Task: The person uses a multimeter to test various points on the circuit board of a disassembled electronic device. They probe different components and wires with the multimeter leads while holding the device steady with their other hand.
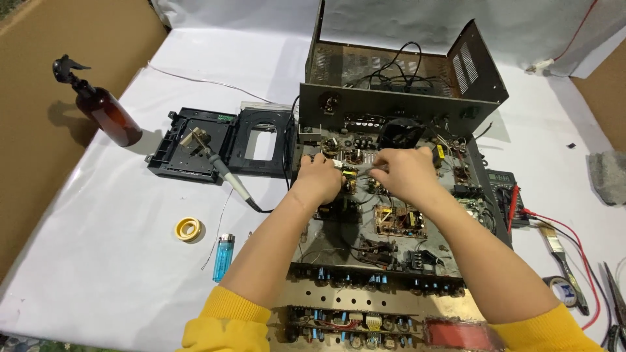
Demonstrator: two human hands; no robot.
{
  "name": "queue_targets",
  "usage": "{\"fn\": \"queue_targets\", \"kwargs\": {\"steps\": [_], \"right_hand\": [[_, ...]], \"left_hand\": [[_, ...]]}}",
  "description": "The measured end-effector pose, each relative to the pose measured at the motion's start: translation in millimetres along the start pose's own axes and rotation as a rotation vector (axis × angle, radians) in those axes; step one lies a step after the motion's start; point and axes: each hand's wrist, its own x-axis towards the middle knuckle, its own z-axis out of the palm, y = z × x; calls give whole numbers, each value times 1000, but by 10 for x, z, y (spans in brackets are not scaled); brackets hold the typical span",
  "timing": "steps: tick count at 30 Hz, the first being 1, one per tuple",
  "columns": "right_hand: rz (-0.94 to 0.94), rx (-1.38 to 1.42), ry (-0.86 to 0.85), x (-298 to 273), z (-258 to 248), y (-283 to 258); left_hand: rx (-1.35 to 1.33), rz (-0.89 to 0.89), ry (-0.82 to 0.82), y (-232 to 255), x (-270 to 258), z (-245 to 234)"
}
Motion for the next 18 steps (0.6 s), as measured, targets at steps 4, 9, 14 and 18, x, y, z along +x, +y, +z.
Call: {"fn": "queue_targets", "kwargs": {"steps": [4, 9, 14, 18], "right_hand": [[-71, -56, -17, 129, 132, -76], [-113, -88, 8, 184, 169, -144], [-105, -120, 23, 210, 150, -175], [-80, 11, 37, 100, 90, -147]], "left_hand": [[19, -5, 6, -40, 54, 77], [22, -8, -22, -17, -50, -45], [60, -21, -20, -5, 8, 33], [48, -23, -33, 7, 5, 39]]}}
